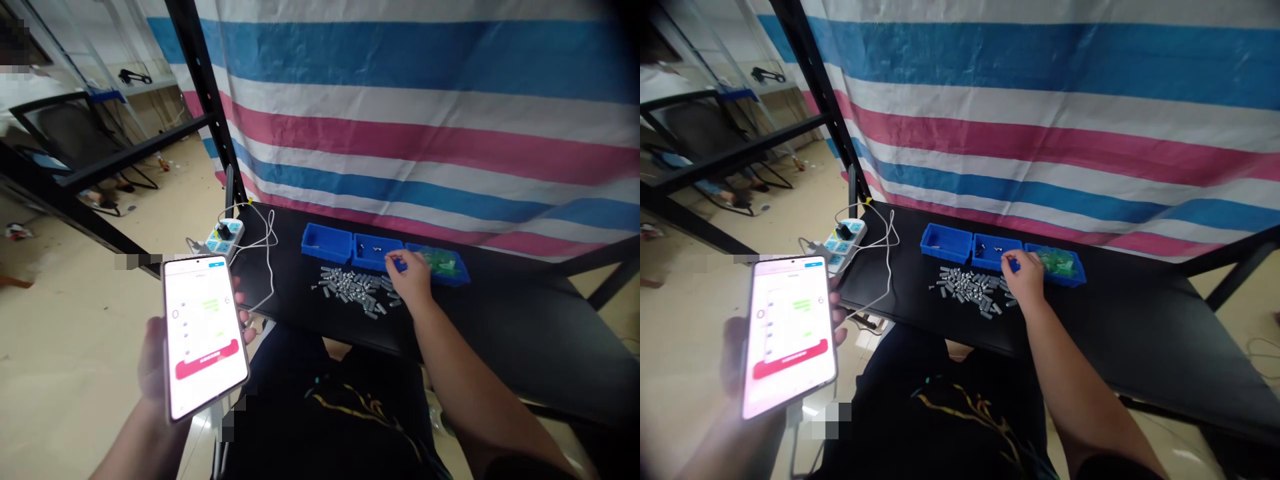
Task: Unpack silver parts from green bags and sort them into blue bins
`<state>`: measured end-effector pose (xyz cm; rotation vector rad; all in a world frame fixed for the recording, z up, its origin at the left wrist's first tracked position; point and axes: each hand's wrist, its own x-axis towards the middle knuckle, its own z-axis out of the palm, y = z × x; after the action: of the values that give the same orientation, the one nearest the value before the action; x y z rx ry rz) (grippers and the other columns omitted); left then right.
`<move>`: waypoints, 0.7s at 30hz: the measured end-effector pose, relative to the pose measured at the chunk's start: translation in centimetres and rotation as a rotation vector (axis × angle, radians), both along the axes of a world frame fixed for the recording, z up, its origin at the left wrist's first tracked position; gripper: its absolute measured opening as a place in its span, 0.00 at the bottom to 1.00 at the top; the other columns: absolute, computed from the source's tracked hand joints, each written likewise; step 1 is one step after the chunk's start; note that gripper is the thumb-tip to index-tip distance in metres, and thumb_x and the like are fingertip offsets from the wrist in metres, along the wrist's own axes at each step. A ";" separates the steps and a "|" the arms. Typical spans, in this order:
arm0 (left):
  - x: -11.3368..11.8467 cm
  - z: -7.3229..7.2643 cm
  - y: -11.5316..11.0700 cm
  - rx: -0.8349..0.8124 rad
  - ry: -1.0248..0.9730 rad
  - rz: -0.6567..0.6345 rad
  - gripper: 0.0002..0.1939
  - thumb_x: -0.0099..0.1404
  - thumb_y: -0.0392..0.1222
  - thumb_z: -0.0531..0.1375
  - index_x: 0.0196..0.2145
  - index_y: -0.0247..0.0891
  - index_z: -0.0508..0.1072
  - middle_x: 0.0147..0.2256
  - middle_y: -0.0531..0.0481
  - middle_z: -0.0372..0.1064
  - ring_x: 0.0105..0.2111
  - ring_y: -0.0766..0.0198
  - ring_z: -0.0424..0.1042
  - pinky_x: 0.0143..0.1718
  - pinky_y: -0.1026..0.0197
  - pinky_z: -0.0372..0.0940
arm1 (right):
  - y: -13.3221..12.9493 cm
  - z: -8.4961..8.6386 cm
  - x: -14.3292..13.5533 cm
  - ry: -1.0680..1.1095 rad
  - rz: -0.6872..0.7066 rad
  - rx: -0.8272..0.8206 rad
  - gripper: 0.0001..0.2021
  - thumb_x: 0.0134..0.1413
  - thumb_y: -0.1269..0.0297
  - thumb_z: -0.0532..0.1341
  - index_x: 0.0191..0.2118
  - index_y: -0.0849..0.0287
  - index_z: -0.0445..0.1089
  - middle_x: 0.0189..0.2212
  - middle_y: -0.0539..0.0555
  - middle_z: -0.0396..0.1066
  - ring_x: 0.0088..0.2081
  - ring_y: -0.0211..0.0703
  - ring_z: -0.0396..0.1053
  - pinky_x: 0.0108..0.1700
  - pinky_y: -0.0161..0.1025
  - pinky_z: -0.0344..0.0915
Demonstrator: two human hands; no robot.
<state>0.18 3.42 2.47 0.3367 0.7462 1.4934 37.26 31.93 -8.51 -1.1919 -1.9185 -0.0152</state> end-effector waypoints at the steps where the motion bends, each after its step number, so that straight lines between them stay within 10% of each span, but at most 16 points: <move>1: 0.2 0.2 0.2 0.003 -0.024 -0.020 0.51 0.58 0.73 0.59 0.70 0.46 0.52 0.58 0.43 0.69 0.54 0.42 0.71 0.54 0.46 0.72 | 0.0 0.0 -0.1 -0.003 0.002 0.003 0.03 0.56 0.64 0.62 0.35 0.54 0.74 0.30 0.53 0.76 0.33 0.50 0.68 0.40 0.48 0.67; 7: 1.0 -0.4 0.9 -0.054 -0.033 -0.148 0.36 0.70 0.60 0.53 0.70 0.46 0.51 0.60 0.40 0.67 0.55 0.40 0.71 0.53 0.42 0.71 | -0.1 -0.1 -0.1 0.004 0.005 0.012 0.03 0.57 0.64 0.62 0.35 0.54 0.73 0.30 0.52 0.76 0.32 0.48 0.68 0.40 0.46 0.67; 13: 2.4 -0.6 1.1 -0.014 0.067 -0.060 0.46 0.63 0.32 0.60 0.72 0.51 0.44 0.62 0.41 0.65 0.59 0.39 0.67 0.58 0.39 0.68 | -0.1 -0.2 -0.1 0.011 0.006 0.008 0.03 0.57 0.64 0.62 0.35 0.54 0.74 0.30 0.52 0.76 0.32 0.48 0.67 0.40 0.47 0.67; 21: 3.1 -0.4 1.1 0.014 0.075 -0.068 0.41 0.63 0.33 0.59 0.69 0.52 0.52 0.63 0.43 0.63 0.61 0.40 0.65 0.59 0.38 0.66 | -0.2 -0.2 -0.1 0.023 0.005 0.007 0.04 0.57 0.64 0.63 0.36 0.55 0.75 0.30 0.53 0.76 0.33 0.49 0.68 0.40 0.46 0.67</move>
<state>3.25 4.50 2.07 0.4266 0.7768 1.4282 37.15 31.68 -8.70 -1.1777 -1.8998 -0.0057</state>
